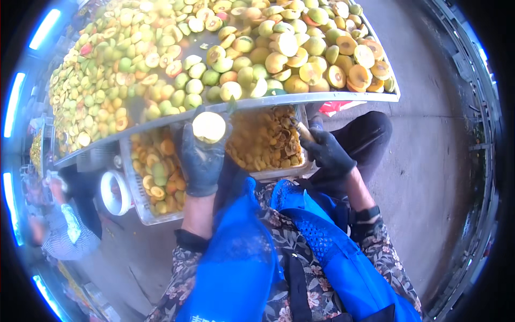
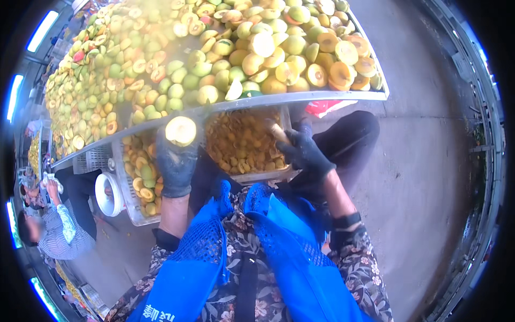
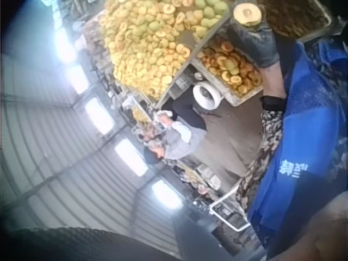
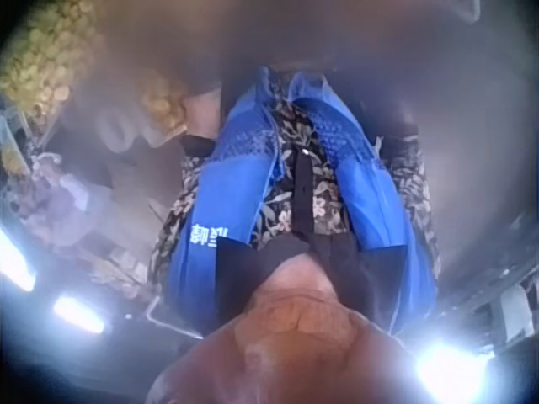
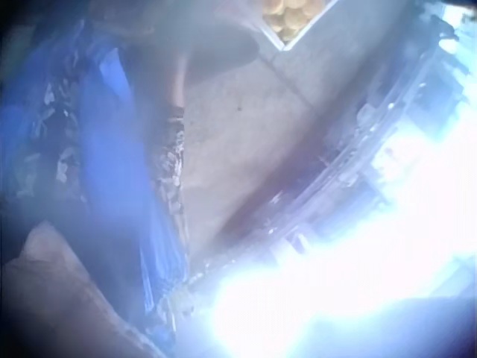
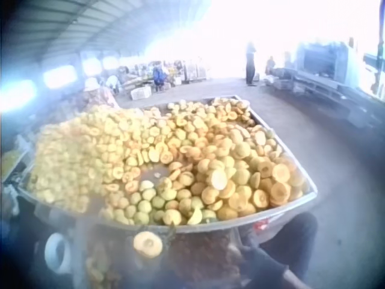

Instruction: Removing pits from fruit and placing the fruit into a container.

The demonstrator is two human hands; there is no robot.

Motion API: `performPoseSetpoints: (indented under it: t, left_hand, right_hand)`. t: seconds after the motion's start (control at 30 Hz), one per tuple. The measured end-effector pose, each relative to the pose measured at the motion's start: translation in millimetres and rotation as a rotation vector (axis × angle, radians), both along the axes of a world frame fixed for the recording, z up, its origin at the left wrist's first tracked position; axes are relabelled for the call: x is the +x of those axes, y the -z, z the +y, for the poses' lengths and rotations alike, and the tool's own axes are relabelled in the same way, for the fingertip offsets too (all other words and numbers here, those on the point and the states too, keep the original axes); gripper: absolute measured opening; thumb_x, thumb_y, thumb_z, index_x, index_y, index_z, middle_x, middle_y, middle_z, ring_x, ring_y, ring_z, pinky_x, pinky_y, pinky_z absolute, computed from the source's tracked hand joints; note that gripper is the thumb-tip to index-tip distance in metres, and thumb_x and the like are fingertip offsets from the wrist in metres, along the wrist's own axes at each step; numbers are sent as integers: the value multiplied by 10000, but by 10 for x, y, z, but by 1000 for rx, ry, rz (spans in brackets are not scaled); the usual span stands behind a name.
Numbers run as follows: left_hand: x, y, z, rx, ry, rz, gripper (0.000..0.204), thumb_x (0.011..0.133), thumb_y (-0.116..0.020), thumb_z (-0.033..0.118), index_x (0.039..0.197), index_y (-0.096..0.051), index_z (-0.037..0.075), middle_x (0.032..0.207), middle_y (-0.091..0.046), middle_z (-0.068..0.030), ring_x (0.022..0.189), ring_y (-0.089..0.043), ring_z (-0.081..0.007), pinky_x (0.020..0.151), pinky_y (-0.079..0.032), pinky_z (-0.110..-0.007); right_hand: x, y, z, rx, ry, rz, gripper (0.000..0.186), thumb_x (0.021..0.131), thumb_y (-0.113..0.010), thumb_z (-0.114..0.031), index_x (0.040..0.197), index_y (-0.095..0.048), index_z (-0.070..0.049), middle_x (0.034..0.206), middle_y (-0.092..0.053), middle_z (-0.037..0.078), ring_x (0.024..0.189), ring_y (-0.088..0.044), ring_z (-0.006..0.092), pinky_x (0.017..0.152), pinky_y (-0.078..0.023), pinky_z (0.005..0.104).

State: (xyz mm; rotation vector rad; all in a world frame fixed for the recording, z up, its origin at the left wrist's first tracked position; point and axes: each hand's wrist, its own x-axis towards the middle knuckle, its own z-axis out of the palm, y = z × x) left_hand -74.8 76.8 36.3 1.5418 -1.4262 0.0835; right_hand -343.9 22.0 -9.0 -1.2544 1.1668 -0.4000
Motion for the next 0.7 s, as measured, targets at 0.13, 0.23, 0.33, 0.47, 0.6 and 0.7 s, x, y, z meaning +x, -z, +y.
performPoseSetpoints:
  t: [0.13, 0.23, 0.33, 0.47, 0.6, 0.7]
  left_hand:
    - [-92, -151, -96, 23, -15, -17, 403, 795, -707, 150, 1151, -585, 3, 975, -688, -103, 919, -634, -266, 785, -493, -369]
    - [-127, -221, -124, -14, -1, -52, 320, 818, -667, 116, 1108, -595, 2, 982, -688, -94, 888, -642, -245, 789, -497, -365]
    - [-259, -320, -159, 0, 24, 149, 270, 843, -630, 86, 1089, -580, -13, 995, -683, -110, 901, -640, -236, 803, -503, -356]
    - [-295, -541, -177, 35, 150, 312, 260, 925, -508, 143, 1111, -563, -30, 1047, -655, -145, 934, -627, -242, 866, -496, -364]
    - [-442, -506, -235, -63, 372, 1089, 533, 1000, -295, 413, 1191, -507, -36, 1092, -622, -174, 982, -605, -254, 899, -481, -372]
    - [-471, -508, -273, -49, 339, 1026, 660, 990, -180, 506, 1216, -472, -42, 1095, -613, -184, 995, -596, -262, 896, -477, -366]
  right_hand:
    - [324, -383, 181, -488, -107, -118, 227, 884, -601, -159, 1059, -568, -20, 699, -536, 14, 547, -488, 106, 493, -388, 265]
    - [627, -612, 231, -706, -162, -57, 250, 853, -652, -162, 1037, -549, -26, 630, -556, 110, 505, -528, 220, 502, -407, 346]
    - [796, -831, 243, -950, -172, -24, 264, 845, -667, -174, 1024, -540, -27, 600, -539, 153, 501, -543, 283, 509, -421, 377]
    - [859, -794, 243, -822, -145, -88, 250, 846, -658, -160, 1002, -525, -17, 612, -541, 173, 521, -561, 316, 506, -420, 390]
    - [884, -878, 264, -824, -161, -75, 411, 857, -609, -188, 1247, -510, -105, 778, -554, 174, 596, -592, 366, 544, -464, 464]
    - [912, -910, 266, -917, -139, -33, 415, 859, -599, -191, 1255, -502, -117, 773, -553, 180, 604, -593, 369, 545, -462, 469]
